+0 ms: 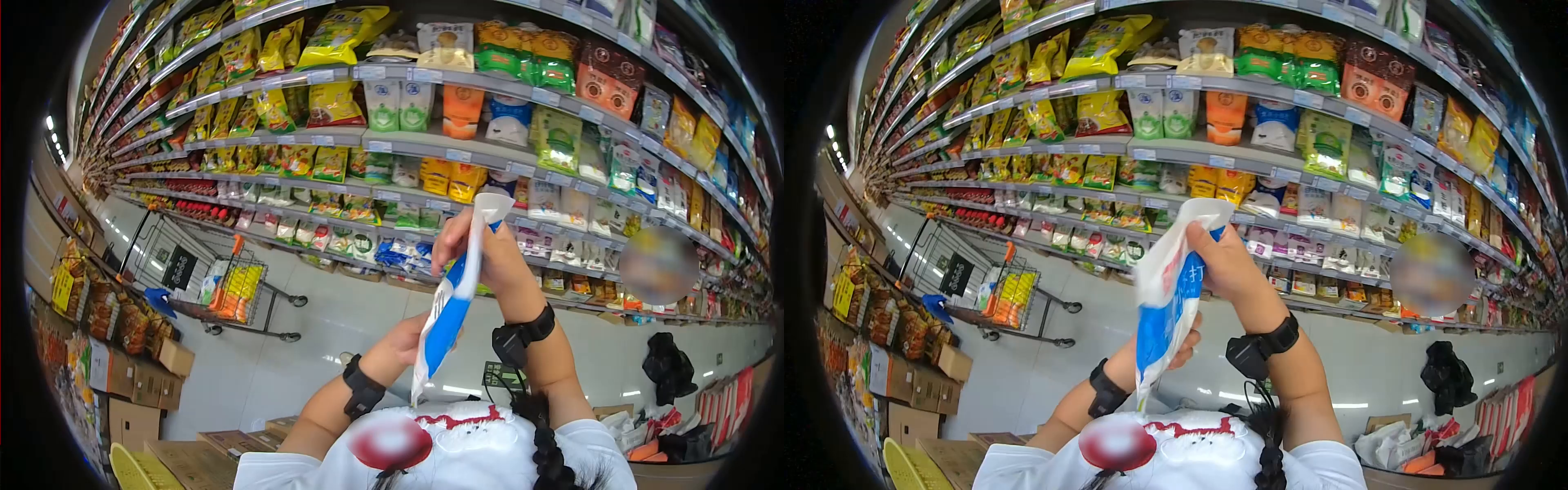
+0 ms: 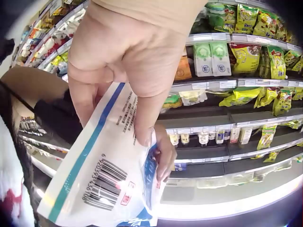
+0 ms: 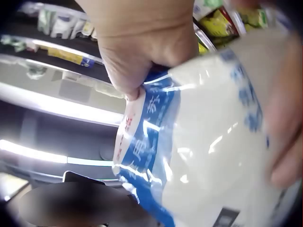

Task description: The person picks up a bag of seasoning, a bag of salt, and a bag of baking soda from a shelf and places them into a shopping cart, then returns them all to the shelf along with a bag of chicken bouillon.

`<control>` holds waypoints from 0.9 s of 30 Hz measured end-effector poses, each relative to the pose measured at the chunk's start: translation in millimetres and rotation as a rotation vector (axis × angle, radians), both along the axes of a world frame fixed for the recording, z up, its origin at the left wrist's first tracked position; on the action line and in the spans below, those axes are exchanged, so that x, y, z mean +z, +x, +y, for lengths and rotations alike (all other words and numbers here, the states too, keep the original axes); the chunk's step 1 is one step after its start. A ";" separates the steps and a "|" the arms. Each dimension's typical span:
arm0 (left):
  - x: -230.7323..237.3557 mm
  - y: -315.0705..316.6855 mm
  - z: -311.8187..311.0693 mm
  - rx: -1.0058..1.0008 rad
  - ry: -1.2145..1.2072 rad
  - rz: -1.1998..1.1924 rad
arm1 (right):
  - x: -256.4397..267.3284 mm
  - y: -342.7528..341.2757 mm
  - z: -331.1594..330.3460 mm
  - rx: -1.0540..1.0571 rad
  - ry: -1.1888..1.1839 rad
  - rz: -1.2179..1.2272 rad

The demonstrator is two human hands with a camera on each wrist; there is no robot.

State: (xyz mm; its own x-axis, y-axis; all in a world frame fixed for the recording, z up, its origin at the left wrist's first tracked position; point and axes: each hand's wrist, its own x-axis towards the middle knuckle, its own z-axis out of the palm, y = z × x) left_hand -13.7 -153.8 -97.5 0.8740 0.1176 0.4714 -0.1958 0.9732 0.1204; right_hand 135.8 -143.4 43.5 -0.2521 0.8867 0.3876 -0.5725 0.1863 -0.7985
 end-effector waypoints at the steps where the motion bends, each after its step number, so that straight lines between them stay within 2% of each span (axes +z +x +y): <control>1: 9.4 -2.4 -2.3 -0.011 0.005 -0.006 | 2.9 8.7 -0.9 0.046 0.099 -0.121; 2: 26.9 -10.7 -8.3 0.240 0.010 0.243 | 6.5 12.5 0.0 -0.094 0.067 -0.172; 3: 42.2 -16.6 -13.7 0.493 0.014 0.494 | -11.5 19.4 4.0 -0.276 -0.057 -0.139; 5: 62.9 -16.7 -12.2 0.718 -0.142 0.550 | 0.3 17.2 -10.8 -0.339 -0.055 -0.106; 7: 96.1 -7.6 -12.9 1.201 0.034 0.566 | -11.1 15.8 -21.0 -0.134 -0.018 0.114; 8: 100.1 -8.4 -8.6 1.210 0.022 0.576 | -16.6 8.4 -24.1 -0.139 -0.009 0.123; 10: 103.3 -15.2 -4.0 1.496 0.157 0.678 | -19.8 -9.5 -26.9 -0.190 0.042 0.059; 11: 105.0 -18.2 -5.2 1.510 0.149 0.691 | -18.3 -17.6 -27.4 -0.174 0.033 0.064; 13: 109.1 -22.5 -7.4 1.439 0.038 0.618 | -16.2 -32.2 -25.0 -0.463 0.034 -0.308; 14: 108.9 -27.6 -7.9 1.464 0.057 0.635 | -17.9 -36.9 -21.6 -0.431 0.001 -0.231; 18: 110.0 -65.5 -5.1 1.505 0.065 0.665 | -20.0 -69.0 -9.1 -0.370 0.011 -0.212; 21: 112.9 -100.1 2.1 1.510 0.016 0.571 | -21.4 -100.7 5.4 -0.280 -0.053 -0.143; 23: 112.3 -119.4 14.2 1.536 0.069 0.644 | -19.4 -121.2 18.1 -0.259 -0.096 -0.080; 27: 114.1 -165.1 37.5 1.547 -0.004 0.651 | -12.2 -165.5 38.9 -0.203 -0.160 -0.099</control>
State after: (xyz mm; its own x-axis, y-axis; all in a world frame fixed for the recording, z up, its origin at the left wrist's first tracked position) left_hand -178.8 -116.2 16.6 -0.0212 0.9948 0.1001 -0.8257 -0.0738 0.5592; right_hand -29.8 -104.5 31.3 -0.0928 0.9709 0.2208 -0.4544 0.1560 -0.8770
